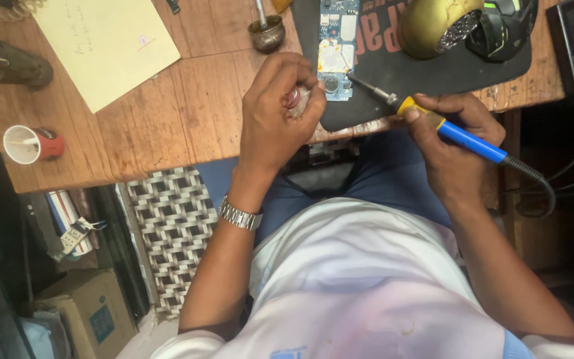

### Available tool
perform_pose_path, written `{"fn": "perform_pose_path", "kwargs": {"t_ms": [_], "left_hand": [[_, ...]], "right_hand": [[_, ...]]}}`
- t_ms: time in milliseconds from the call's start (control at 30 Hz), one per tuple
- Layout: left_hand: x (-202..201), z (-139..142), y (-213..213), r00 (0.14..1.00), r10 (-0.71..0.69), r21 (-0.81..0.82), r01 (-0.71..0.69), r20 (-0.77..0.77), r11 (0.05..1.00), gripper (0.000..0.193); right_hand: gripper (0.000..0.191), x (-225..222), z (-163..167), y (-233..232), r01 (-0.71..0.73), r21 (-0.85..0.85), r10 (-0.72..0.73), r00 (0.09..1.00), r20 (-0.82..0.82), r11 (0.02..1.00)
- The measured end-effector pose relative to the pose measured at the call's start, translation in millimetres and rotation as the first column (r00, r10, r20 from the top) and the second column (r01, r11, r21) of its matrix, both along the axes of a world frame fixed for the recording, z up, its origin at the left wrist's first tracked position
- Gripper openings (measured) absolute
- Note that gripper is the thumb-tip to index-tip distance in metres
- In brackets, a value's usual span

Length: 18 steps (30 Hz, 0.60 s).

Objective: The person solders a phone motherboard resting on a work mat, holding a soldering iron in one hand and a spool of solder wire in the other. They reposition the board, apply solder to points on the board, and steady the board with their hand between soldering passes.

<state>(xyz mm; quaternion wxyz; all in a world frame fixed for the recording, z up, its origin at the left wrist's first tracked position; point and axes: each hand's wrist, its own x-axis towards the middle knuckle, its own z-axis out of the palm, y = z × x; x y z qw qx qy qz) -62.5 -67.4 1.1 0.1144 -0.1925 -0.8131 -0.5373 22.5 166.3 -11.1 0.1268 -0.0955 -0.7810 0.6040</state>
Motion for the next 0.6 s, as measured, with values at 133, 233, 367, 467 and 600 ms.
{"fn": "perform_pose_path", "kwargs": {"t_ms": [133, 233, 367, 467, 600], "left_hand": [[0.6, 1.7, 0.3, 0.998, 0.002, -0.022, -0.001, 0.063, 1.000, 0.010], [0.0, 2.8, 0.3, 0.999, -0.006, -0.029, 0.007, 0.035, 1.000, 0.010], [-2.1, 2.9, -0.4, 0.997, -0.025, -0.031, 0.027, 0.075, 0.999, 0.010], [-2.1, 2.6, -1.4, 0.999, -0.042, -0.033, 0.043, 0.021, 0.999, 0.010], [-1.7, 1.3, -1.1, 0.998, -0.025, -0.004, 0.025, 0.051, 1.000, 0.010]], "right_hand": [[0.016, 1.5, 3.9, -0.1, 0.002, 0.022, -0.002, 0.999, 0.042, 1.000], [0.016, -0.3, 5.1, -1.2, -0.008, 0.028, 0.007, 1.000, 0.017, 1.000], [0.017, -1.4, 5.7, -0.1, 0.006, 0.072, -0.007, 1.000, 0.011, 0.997], [0.017, 0.3, 2.6, 0.9, -0.004, 0.032, 0.004, 1.000, 0.008, 0.999], [0.014, 4.8, -3.7, 3.6, 0.009, 0.041, -0.009, 1.000, -0.001, 0.999]]}}
